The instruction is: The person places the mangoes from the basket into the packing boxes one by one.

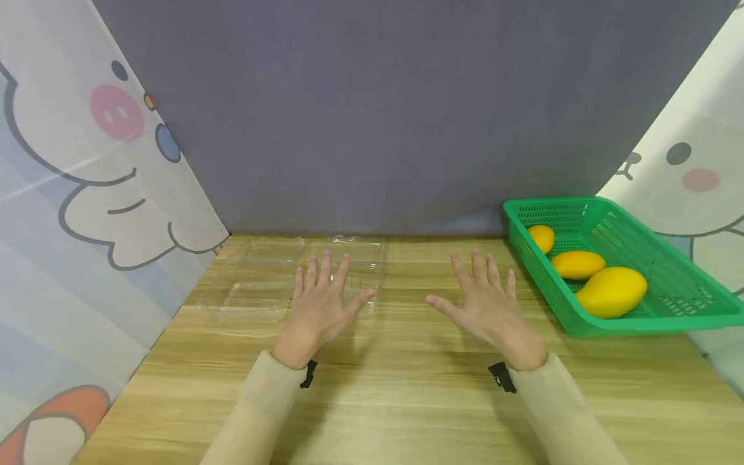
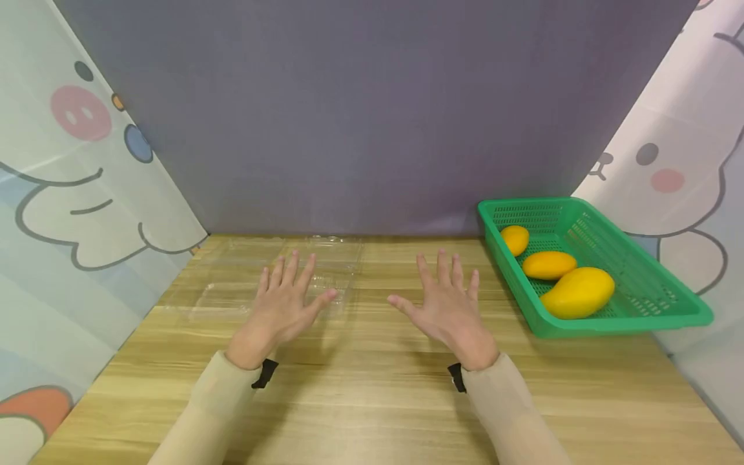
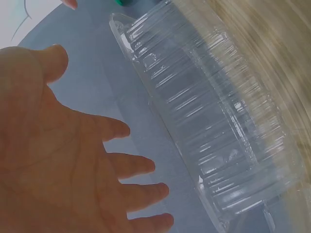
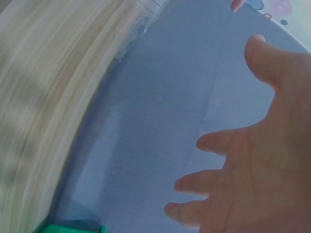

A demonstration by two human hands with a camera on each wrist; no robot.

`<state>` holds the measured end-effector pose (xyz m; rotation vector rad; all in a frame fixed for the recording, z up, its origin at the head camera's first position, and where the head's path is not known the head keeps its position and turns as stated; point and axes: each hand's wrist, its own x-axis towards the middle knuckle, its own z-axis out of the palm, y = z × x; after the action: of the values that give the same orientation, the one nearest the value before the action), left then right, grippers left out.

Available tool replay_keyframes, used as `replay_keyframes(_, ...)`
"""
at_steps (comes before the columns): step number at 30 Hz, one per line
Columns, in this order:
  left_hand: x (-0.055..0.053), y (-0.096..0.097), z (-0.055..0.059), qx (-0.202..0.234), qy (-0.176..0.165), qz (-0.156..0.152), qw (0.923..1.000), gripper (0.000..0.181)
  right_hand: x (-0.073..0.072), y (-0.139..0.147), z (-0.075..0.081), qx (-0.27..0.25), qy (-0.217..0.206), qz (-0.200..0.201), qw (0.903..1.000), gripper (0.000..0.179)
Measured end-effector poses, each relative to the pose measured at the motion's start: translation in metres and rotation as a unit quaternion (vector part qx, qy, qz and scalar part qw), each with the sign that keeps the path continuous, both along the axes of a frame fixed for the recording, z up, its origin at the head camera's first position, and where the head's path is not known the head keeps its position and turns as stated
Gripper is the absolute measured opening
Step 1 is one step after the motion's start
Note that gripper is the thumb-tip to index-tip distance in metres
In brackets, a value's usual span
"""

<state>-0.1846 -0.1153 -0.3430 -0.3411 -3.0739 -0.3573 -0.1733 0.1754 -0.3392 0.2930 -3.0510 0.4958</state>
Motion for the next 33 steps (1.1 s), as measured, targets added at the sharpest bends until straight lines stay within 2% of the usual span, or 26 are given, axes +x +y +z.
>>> replay_keyframes(5,-0.002,-0.003,0.001,0.01,0.0,0.007,0.9999,0.087,0.002,-0.002,0.004,-0.001,0.006,0.001,1.0,0.099)
replay_keyframes(12,-0.009,-0.01,-0.002,0.008,0.04,0.011,0.9991,0.083,0.003,-0.005,0.006,0.005,0.022,-0.005,0.9997,0.1)
replay_keyframes(25,-0.022,-0.023,-0.011,0.034,0.065,0.053,0.9959,0.073,-0.004,-0.001,0.015,0.027,0.078,-0.003,0.9966,0.093)
replay_keyframes(29,-0.027,-0.028,-0.015,0.036,0.066,0.068,0.9948,0.07,-0.006,0.003,0.02,0.03,0.082,-0.007,0.9962,0.094)
replay_keyframes(33,-0.031,-0.033,-0.019,0.048,0.071,0.1,0.9913,0.066,-0.006,0.006,0.024,0.028,0.076,-0.009,0.9967,0.095)
